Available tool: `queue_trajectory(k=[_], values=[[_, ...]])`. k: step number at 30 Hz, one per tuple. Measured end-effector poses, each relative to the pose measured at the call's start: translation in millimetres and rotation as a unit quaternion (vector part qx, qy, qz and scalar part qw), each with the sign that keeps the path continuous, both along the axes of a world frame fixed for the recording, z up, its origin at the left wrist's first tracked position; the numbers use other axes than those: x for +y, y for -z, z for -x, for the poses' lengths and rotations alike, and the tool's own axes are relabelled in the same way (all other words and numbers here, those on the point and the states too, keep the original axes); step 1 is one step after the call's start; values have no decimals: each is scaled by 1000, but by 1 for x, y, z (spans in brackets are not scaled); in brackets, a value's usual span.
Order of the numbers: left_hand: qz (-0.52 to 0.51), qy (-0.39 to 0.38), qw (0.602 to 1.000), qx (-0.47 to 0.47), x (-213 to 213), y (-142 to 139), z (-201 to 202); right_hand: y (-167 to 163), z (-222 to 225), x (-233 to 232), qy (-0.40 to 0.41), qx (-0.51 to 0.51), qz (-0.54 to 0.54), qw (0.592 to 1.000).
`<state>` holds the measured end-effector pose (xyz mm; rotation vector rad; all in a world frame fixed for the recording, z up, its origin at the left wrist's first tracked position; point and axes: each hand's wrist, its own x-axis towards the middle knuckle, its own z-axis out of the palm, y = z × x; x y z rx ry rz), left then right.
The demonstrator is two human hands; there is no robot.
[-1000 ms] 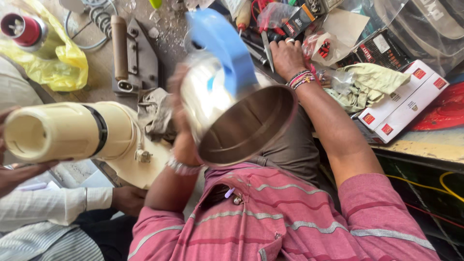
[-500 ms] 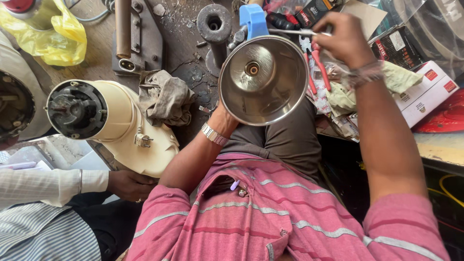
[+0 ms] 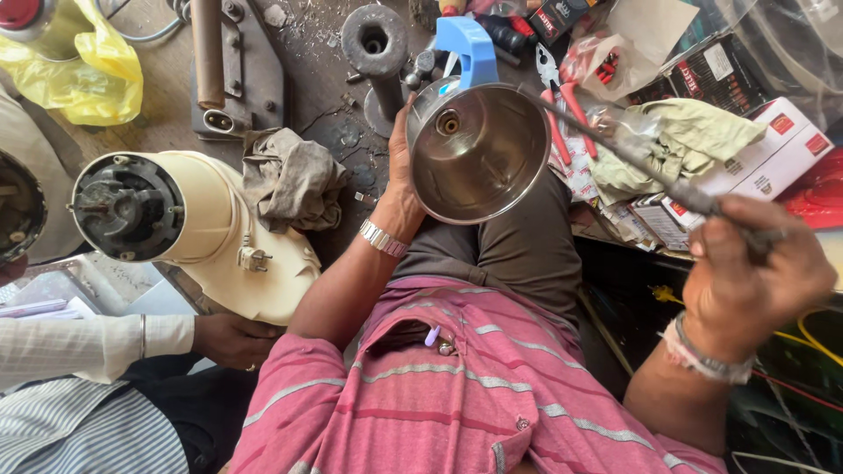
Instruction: The person disassembles a blender jar, removes the blade assembly, cleans the interior with a cloth, and reassembles the jar with the blade and base. The person also handles a hammer and other tools on the workbench.
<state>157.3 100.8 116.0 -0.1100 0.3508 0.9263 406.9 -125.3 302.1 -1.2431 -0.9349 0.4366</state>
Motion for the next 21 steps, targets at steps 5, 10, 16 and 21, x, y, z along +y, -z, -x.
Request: queue_trajectory(k=[5, 10, 16, 21], values=[[-12, -32, 999, -11, -4, -6, 2, -5, 18, -13, -6, -261, -2, 965], [9, 14, 1000, -8, -4, -8, 0, 14, 49, 11, -39, -378, 79, 922], [-13, 33, 995, -92, -6, -8, -1, 13, 58, 25, -48, -389, 87, 916], [8, 45, 998, 38, -6, -22, -2, -21, 55, 33, -124, -602, 58, 786]])
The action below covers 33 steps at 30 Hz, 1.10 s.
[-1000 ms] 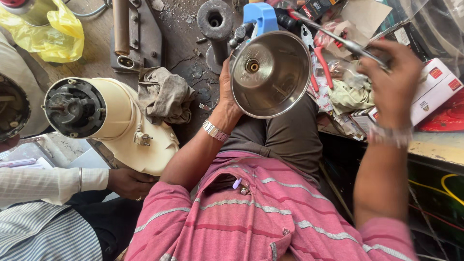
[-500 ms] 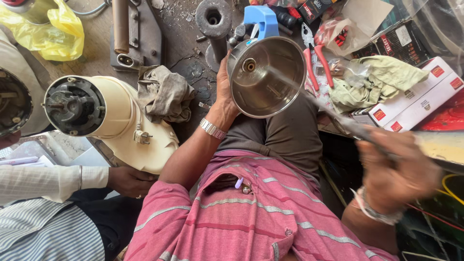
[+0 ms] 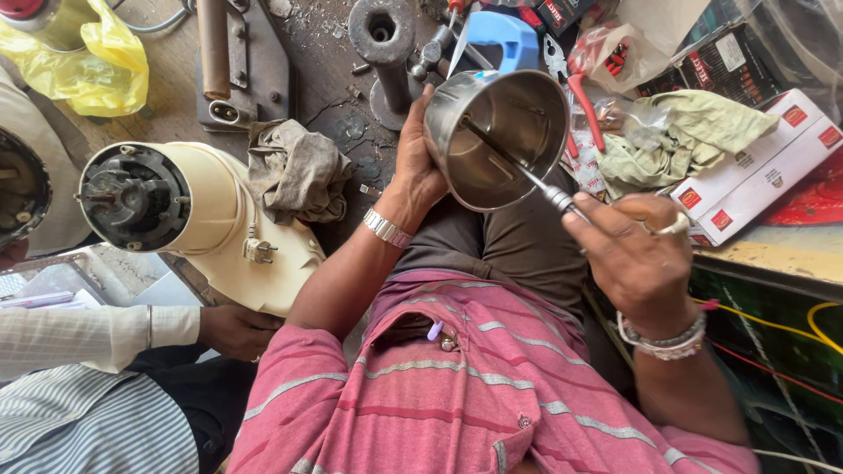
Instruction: The person disassembles a blender jar, removes the blade assembly, cleans the interior with a cloth, and reassembles the jar with the blade and base. The person also handles a hammer and other tools on the workbench.
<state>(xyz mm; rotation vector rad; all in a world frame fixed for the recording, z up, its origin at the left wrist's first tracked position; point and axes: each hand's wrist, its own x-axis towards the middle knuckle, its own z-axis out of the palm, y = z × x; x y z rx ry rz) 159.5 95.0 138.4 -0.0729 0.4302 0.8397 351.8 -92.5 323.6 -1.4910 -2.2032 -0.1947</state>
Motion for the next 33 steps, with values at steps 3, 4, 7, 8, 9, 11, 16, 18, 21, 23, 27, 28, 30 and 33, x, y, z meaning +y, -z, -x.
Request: queue_trajectory(k=[3, 4, 7, 8, 9, 11, 16, 18, 21, 23, 27, 28, 30, 33], values=[[-24, 28, 998, 58, 2, -9, 1, -20, -5, 6, -50, -151, -53, 986], [-36, 42, 996, 74, 2, -10, 1, -23, -6, 9, -59, -171, -54, 982], [-60, 70, 994, 57, -2, -12, -1, -19, -12, 9, -76, -202, -40, 976], [-64, 67, 994, 53, -4, -13, -1, -12, -13, 9, -76, -193, -27, 978], [-69, 65, 994, 48, -6, -13, -2, -4, -17, 7, -75, -185, -15, 980], [-113, 59, 990, 54, -12, -15, 1, 25, -15, 6, 117, 95, 192, 970], [-283, 75, 937, 190, -26, -20, 34, 82, -47, 13, 165, 654, 394, 625], [-340, 166, 914, 150, -30, -19, 54, 91, -58, 9, 132, 807, 405, 410], [-235, 316, 917, -55, -15, -19, 65, 90, -69, -2, 116, 622, 348, 692], [-116, 356, 899, -226, -11, -25, 69, 89, -72, -6, -33, 444, 259, 857], [-386, 329, 862, 9, -8, -58, 78, 98, -72, 2, 129, 657, 409, 620], [-530, 283, 773, 206, -11, -68, 85, 102, -71, 5, 121, 697, 417, 571], [-596, 206, 765, 131, -14, -80, 87, 108, -72, 5, 104, 764, 429, 471], [-493, 204, 837, 124, -11, -83, 86, 110, -74, -5, 65, 720, 366, 586]])
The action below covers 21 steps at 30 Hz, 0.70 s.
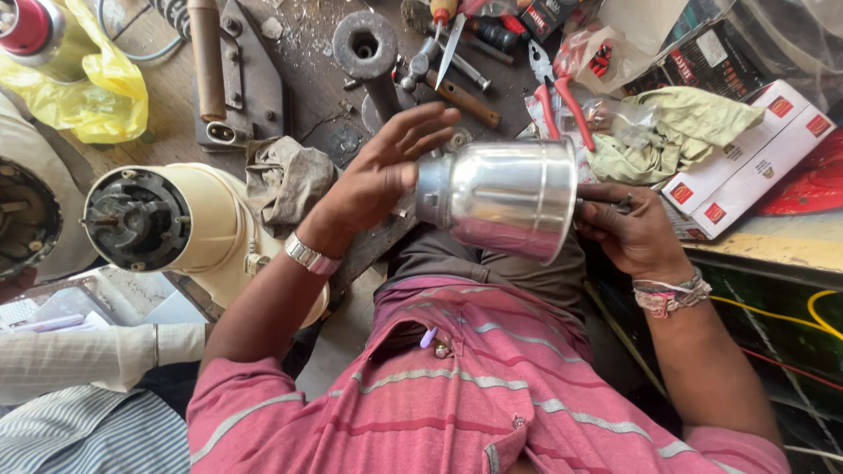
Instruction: The person disassembles a blender jar, removes the blade assembly, cleans the interior with a cloth, and reassembles the jar with the blade and base. The person also handles a hammer and other tools on the workbench.
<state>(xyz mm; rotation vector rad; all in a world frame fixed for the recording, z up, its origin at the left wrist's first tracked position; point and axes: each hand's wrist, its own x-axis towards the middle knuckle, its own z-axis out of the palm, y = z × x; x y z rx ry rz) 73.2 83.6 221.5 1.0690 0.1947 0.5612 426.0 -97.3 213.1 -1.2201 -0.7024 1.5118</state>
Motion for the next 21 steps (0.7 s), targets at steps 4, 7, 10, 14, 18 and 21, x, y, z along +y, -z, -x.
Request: queue_trajectory(k=[4, 7, 10, 14, 18, 21], values=[[596, 321, 711, -190, 1, 11, -11, 2, -7, -4, -20, -90, -10, 996], [190, 119, 966, 131, -7, 10, -13, 12, -12, 4, -27, -22, 13, 999], [-208, -13, 975, 82, -8, 0, -9, 21, -18, 5, -9, 114, 13, 993], [-66, -109, 988, 86, 3, -6, -13, 25, -25, -2, 16, 44, 19, 999], [294, 178, 920, 187, -9, 0, -14, 26, -29, 6, -9, -58, 32, 998], [87, 81, 975, 190, -24, 2, -8, 29, -29, 14, -4, -63, 20, 998]])
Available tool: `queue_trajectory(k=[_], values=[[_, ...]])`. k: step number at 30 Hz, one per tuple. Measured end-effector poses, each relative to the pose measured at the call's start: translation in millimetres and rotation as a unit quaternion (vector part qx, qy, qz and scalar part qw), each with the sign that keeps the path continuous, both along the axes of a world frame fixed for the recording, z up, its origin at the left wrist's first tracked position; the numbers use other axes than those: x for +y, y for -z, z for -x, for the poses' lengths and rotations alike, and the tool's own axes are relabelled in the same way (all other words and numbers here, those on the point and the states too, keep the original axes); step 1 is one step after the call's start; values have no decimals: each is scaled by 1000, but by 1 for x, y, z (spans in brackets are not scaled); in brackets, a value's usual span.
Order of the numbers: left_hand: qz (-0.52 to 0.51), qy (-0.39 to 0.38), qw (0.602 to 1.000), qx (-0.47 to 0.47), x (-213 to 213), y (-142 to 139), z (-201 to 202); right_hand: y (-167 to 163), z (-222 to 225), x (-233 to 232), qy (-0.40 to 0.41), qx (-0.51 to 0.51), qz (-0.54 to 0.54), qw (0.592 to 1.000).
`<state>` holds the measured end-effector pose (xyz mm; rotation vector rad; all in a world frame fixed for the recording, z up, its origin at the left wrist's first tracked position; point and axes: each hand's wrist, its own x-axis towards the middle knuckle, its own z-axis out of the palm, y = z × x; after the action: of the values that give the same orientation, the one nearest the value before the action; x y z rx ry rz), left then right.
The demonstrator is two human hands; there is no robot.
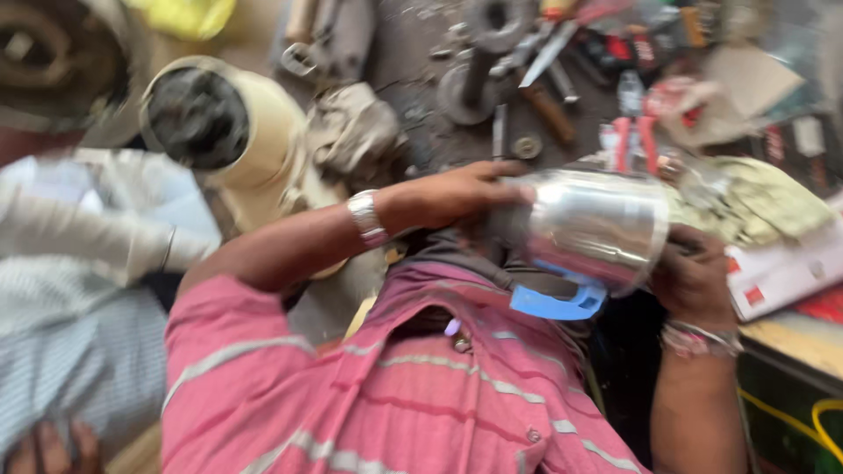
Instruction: The person disassembles a blender jar, removes the blade assembly, cleans the interior with a cloth, and reassembles the jar with the blade and base. The person also handles a hammer and other tools on the workbench.
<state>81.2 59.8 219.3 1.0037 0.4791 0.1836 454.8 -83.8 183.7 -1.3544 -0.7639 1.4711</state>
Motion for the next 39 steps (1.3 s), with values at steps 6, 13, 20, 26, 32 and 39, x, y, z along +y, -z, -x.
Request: queue_trajectory(k=[6, 13, 20, 26, 32, 39], values=[[-496, -239, 825, -126, -9, -3, 5, 13, -9, -11, 65, 117, -66, 989], [42, -41, 997, -41, -10, 13, 8, 7, -8, -10, -37, -127, -134, 982], [-364, -130, 919, -76, -32, 21, 47, -6, 49, 27, 37, 208, 27, 977], [13, -95, 993, -63, -34, 27, 45, -2, 21, 13, -100, -3, -123, 987], [-7, -114, 991, -69, -42, 34, 28, 0, 11, 11, -37, 61, -30, 997], [-314, -104, 942, -54, -33, 37, 28, -1, -5, -1, -13, 77, -64, 995]])
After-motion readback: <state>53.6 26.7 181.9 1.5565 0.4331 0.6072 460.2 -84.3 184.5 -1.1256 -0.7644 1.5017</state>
